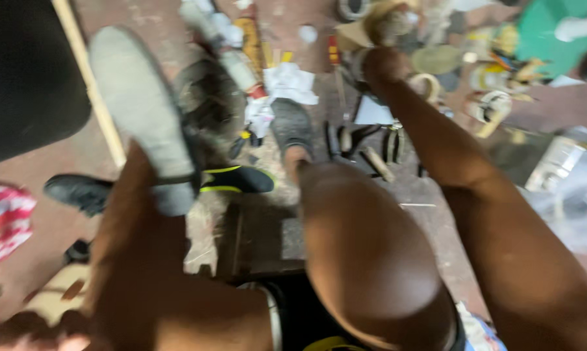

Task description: The person repairs a black shoe by inserting a nail into the sole and hammering it in. They use pliers to trim the nail flush with the sole and repeat this process multiple times on different spots of the shoe's sole.

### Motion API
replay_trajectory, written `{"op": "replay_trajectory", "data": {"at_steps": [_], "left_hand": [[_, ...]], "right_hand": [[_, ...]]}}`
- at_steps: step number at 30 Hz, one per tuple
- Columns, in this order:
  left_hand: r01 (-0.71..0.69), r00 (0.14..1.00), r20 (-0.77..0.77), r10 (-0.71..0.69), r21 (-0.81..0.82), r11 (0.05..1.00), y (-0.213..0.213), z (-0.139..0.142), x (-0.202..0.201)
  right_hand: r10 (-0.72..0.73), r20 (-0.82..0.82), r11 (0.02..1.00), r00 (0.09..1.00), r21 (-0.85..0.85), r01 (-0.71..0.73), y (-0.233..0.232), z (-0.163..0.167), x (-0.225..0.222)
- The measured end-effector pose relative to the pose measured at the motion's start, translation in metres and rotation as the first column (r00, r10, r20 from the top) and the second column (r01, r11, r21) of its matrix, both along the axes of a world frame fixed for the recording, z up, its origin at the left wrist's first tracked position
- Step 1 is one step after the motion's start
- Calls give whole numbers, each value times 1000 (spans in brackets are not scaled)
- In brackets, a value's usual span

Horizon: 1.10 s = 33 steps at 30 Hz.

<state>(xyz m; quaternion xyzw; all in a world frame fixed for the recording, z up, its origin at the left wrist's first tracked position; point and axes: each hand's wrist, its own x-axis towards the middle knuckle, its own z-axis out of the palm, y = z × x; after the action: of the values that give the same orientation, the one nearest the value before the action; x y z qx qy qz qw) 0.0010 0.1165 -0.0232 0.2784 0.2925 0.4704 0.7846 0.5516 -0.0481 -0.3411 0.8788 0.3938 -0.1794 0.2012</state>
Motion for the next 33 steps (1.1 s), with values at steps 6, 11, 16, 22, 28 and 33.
{"op": "replay_trajectory", "data": {"at_steps": [6,11,16,22,28,33], "left_hand": [[44,993,113,-39,-34,998,-7,20,14],[52,977,207,-43,-39,998,-15,25,31],[-2,972,235,23,-90,996,-17,28,36],[47,964,265,-15,-115,992,-13,26,32],[74,952,307,-10,-197,978,-13,34,26],[29,945,326,35,-189,982,-19,19,7]], "right_hand": [[23,30,999,999,30,-24,0,-2,-2],[31,46,999,998,41,-33,6,10,-8],[-29,-12,998,1000,-52,28,11,19,-11],[0,-32,999,1000,42,2,3,10,-6],[194,11,979,981,-66,-193,-12,-1,-1],[153,-8,982,988,112,-151,-19,4,-5]]}}
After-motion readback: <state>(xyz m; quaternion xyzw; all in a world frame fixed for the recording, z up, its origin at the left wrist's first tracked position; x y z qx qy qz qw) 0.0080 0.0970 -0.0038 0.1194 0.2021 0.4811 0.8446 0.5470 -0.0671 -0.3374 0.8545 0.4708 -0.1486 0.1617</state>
